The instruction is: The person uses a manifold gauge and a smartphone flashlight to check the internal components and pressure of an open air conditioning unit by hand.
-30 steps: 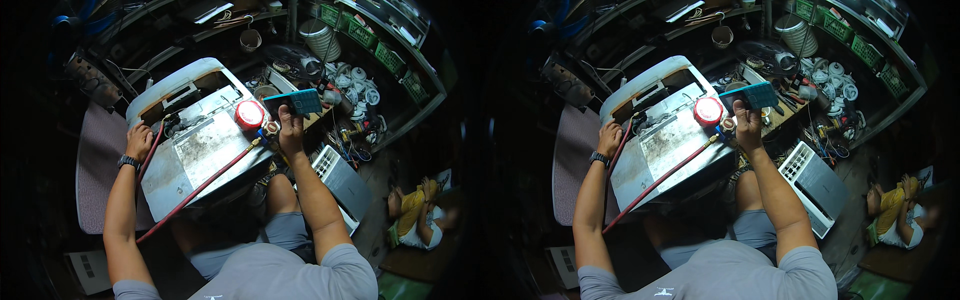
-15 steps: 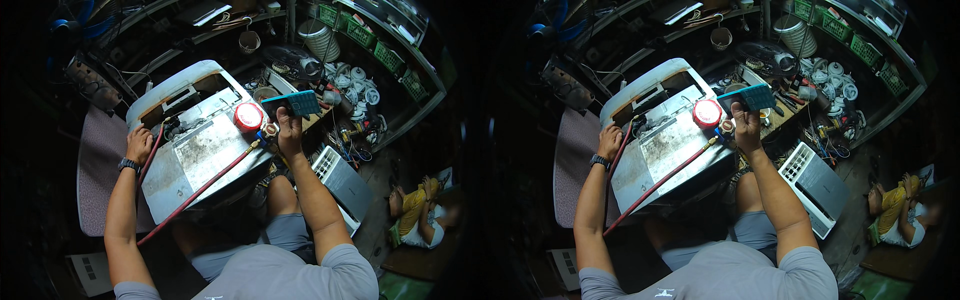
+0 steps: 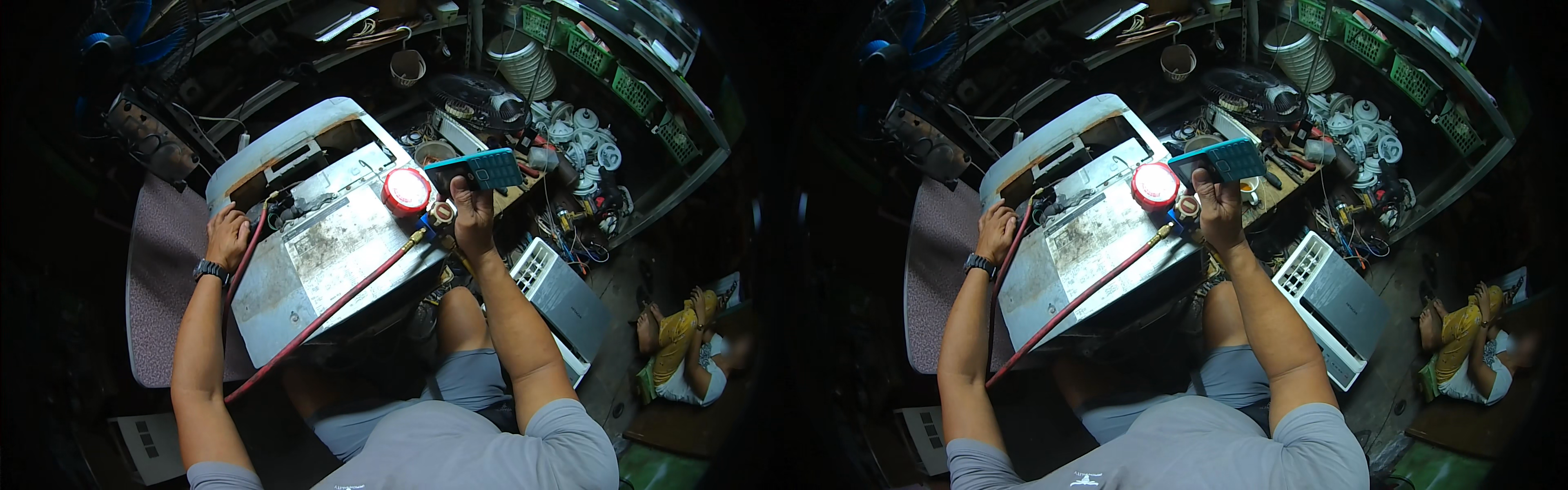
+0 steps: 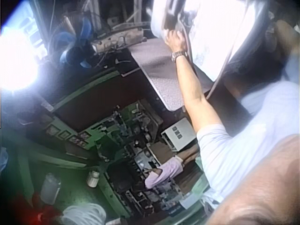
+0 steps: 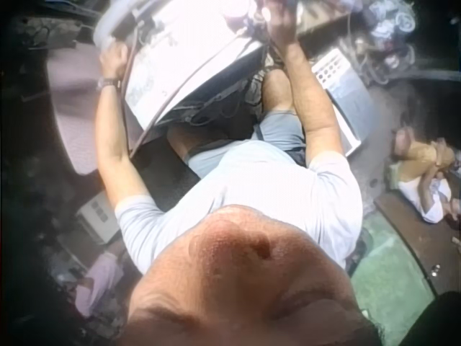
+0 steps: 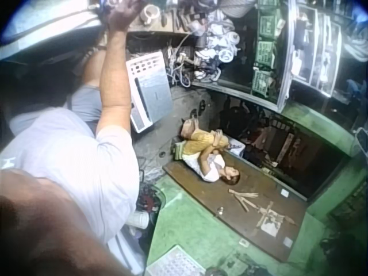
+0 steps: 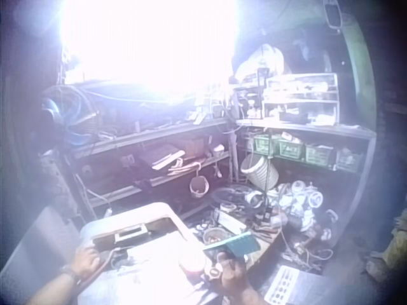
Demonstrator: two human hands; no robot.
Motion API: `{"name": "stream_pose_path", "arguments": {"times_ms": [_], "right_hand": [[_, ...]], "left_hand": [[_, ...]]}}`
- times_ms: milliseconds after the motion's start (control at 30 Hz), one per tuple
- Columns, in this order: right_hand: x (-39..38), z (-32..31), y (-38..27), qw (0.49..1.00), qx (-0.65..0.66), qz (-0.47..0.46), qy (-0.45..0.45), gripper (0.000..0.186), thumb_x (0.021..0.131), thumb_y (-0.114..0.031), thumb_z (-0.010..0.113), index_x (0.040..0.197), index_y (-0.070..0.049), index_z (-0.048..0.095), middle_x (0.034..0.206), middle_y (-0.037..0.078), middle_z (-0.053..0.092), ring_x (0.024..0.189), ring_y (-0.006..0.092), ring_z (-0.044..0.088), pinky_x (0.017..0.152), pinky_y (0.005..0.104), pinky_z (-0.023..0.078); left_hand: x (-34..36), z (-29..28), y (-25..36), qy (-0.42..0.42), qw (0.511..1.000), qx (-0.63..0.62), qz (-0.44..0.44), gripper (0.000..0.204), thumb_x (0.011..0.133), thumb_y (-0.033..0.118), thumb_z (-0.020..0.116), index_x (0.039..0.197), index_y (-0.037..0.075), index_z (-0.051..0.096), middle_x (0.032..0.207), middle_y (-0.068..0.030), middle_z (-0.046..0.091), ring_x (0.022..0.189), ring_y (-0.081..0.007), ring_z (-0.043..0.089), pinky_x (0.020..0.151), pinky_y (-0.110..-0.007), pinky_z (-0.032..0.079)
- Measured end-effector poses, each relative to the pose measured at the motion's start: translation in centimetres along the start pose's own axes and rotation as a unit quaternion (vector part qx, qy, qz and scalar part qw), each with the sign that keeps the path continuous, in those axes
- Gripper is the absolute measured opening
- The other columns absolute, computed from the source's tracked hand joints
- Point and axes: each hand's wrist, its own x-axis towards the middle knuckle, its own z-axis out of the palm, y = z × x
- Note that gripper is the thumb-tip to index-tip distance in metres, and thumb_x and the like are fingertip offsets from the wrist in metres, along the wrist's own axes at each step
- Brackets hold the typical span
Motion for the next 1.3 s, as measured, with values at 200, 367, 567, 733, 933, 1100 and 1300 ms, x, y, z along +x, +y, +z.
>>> {"name": "stream_pose_path", "arguments": {"times_ms": [200, 367, 567, 733, 933, 1100, 1300], "right_hand": [[-0.07, -0.05, -0.29, 0.999, -0.043, -0.007, 0.015, 0.032, 0.107, -0.022, 0.06, 0.134, -0.008, 0.053, 0.118, 0.005, 0.066, 0.096, 0.0115, 0.067, 0.077, 0.0263, 0.056], [-0.14, 0.07, -0.48, 0.999, -0.044, 0.01, 0.012, 0.026, 0.108, -0.016, 0.057, 0.131, -0.005, 0.055, 0.119, 0.004, 0.065, 0.109, 0.0138, 0.062, 0.099, 0.0321, 0.05], [-0.09, 0.16, -0.56, 0.998, -0.055, 0.007, 0.013, 0.023, 0.107, -0.017, 0.059, 0.128, -0.006, 0.058, 0.117, 0.003, 0.065, 0.107, 0.0142, 0.061, 0.097, 0.0319, 0.05], [-0.24, -0.53, 0.13, 0.996, -0.089, -0.008, 0.014, 0.029, 0.107, -0.025, 0.061, 0.13, -0.008, 0.056, 0.113, 0.003, 0.067, 0.099, 0.0119, 0.063, 0.086, 0.0294, 0.052], [-0.11, 0.03, -0.38, 0.997, -0.078, -0.003, 0.008, 0.029, 0.108, -0.023, 0.06, 0.131, -0.007, 0.057, 0.117, 0.005, 0.066, 0.104, 0.0141, 0.062, 0.093, 0.0313, 0.05], [-0.06, -0.26, -0.33, 0.996, -0.089, -0.021, 0.007, 0.029, 0.108, -0.022, 0.059, 0.132, -0.006, 0.057, 0.119, 0.005, 0.066, 0.106, 0.0145, 0.062, 0.094, 0.0315, 0.049], [-0.08, 0.04, -0.38, 0.997, -0.074, -0.007, 0.007, 0.029, 0.108, -0.019, 0.059, 0.133, -0.006, 0.056, 0.124, 0.006, 0.066, 0.111, 0.0156, 0.062, 0.099, 0.0325, 0.047]], "left_hand": [[0.01, 0.11, 0.06, 0.006, 1.0, 0.001, 0.002, 0.032, 0.101, 0.026, 0.048, 0.11, 0.009, 0.073, 0.125, -0.0066, 0.066, 0.144, -0.028, 0.043, 0.119, -0.049, 0.025], [0.03, 0.35, -0.35, 0.014, 1.0, 0.0, 0.014, 0.031, 0.101, 0.027, 0.048, 0.109, 0.009, 0.073, 0.124, -0.0062, 0.066, 0.144, -0.0281, 0.043, 0.119, -0.05, 0.026], [-0.01, 0.39, -0.49, 0.013, 1.0, -0.003, 0.015, 0.032, 0.101, 0.027, 0.048, 0.11, 0.009, 0.073, 0.125, -0.0063, 0.066, 0.144, -0.0279, 0.042, 0.119, -0.049, 0.026], [0.04, 0.23, -0.24, 0.004, 1.0, -0.003, 0.008, 0.033, 0.101, 0.027, 0.047, 0.111, 0.009, 0.073, 0.127, -0.0059, 0.066, 0.145, -0.0274, 0.041, 0.119, -0.049, 0.025], [-0.1, 0.18, -0.37, 0.0, 1.0, -0.004, 0.001, 0.034, 0.101, 0.028, 0.047, 0.112, 0.009, 0.073, 0.129, -0.0055, 0.065, 0.145, -0.027, 0.04, 0.119, -0.05, 0.025], [0.05, 0.28, -0.13, 0.001, 1.0, -0.004, 0.001, 0.034, 0.101, 0.028, 0.047, 0.111, 0.009, 0.073, 0.128, -0.0057, 0.066, 0.145, -0.0272, 0.04, 0.119, -0.05, 0.024], [0.0, 0.32, -0.37, 0.005, 1.0, -0.006, 0.007, 0.034, 0.101, 0.028, 0.047, 0.11, 0.009, 0.074, 0.127, -0.0065, 0.067, 0.145, -0.0276, 0.041, 0.119, -0.05, 0.024]]}}
